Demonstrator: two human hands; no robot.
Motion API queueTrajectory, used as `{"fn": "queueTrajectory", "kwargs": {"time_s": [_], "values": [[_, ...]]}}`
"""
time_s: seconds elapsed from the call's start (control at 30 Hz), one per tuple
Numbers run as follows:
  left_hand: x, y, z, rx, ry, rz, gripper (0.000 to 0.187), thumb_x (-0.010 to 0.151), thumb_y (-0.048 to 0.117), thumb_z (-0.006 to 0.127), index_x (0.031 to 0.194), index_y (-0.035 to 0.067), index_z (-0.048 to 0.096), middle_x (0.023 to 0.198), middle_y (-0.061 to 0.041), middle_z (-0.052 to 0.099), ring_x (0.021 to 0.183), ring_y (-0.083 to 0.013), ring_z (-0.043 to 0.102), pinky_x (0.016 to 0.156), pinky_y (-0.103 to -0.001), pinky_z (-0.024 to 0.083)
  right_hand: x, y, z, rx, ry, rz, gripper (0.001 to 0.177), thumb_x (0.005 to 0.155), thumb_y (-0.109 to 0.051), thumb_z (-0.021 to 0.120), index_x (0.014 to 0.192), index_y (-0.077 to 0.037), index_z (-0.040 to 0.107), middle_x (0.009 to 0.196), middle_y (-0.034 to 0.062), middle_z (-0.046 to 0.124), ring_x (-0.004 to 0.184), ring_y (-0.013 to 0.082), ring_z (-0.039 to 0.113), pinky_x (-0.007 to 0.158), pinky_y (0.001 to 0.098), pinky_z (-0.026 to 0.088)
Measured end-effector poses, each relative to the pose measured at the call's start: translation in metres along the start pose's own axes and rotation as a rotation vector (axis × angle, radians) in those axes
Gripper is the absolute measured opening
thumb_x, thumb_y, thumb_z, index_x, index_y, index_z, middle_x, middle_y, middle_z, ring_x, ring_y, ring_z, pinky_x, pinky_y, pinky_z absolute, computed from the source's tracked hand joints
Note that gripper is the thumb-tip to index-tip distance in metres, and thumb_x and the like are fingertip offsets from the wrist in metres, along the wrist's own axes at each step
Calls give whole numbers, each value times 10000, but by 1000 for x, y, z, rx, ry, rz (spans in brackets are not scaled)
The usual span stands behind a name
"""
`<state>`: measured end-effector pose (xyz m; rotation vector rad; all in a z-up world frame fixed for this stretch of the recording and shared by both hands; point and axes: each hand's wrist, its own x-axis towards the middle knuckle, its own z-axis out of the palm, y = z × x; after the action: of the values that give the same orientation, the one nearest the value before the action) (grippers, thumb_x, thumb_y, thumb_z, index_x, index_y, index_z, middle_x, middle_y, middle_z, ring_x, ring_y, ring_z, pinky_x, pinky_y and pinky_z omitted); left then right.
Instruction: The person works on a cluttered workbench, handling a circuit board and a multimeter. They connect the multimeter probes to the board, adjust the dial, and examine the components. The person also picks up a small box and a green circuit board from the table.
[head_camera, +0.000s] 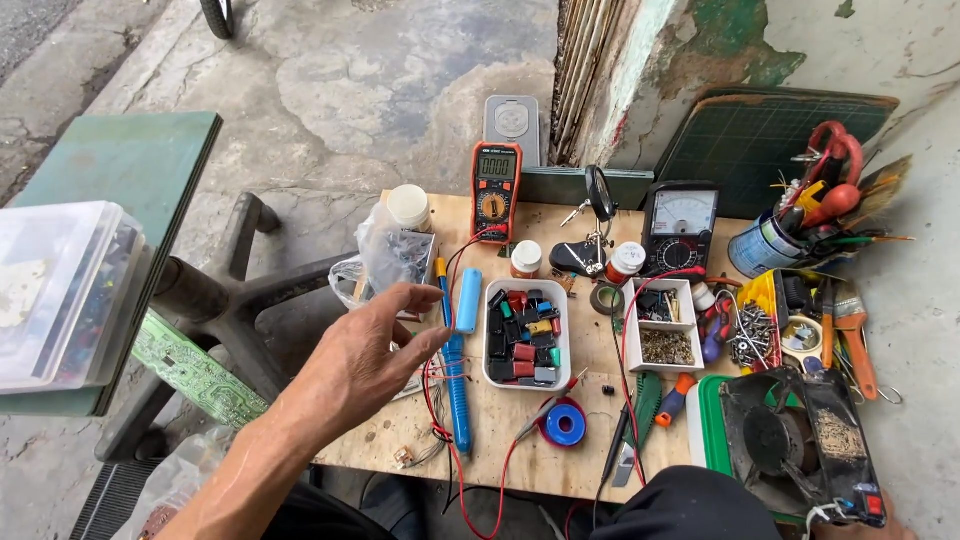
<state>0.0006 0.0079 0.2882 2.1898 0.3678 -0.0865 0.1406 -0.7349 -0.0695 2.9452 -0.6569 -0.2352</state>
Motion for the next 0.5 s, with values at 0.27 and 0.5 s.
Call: {"fn": "queueTrajectory", "kwargs": {"time_s": [0.27,0.5], "values": [[33,-26,77,257,-59,46,486,993,431,741,1433,232,683,1460,-10,771,1269,-292,761,1075,-487,576,-26,-37,-27,101,-55,-33,1199,714,-371,938,1768,-286,373,1469,243,725,1341,512,666,1165,588,513],[82,-33,285,882,-508,532,308,1074,-7,571,1325,90,722,1213,-122,745,1031,-263,696,927,-426,608,-82,-30,-11,831,377,-34,877,911,28,804,1716,92,463,1476,341,673,1350,524,602,1094,587,453]]}}
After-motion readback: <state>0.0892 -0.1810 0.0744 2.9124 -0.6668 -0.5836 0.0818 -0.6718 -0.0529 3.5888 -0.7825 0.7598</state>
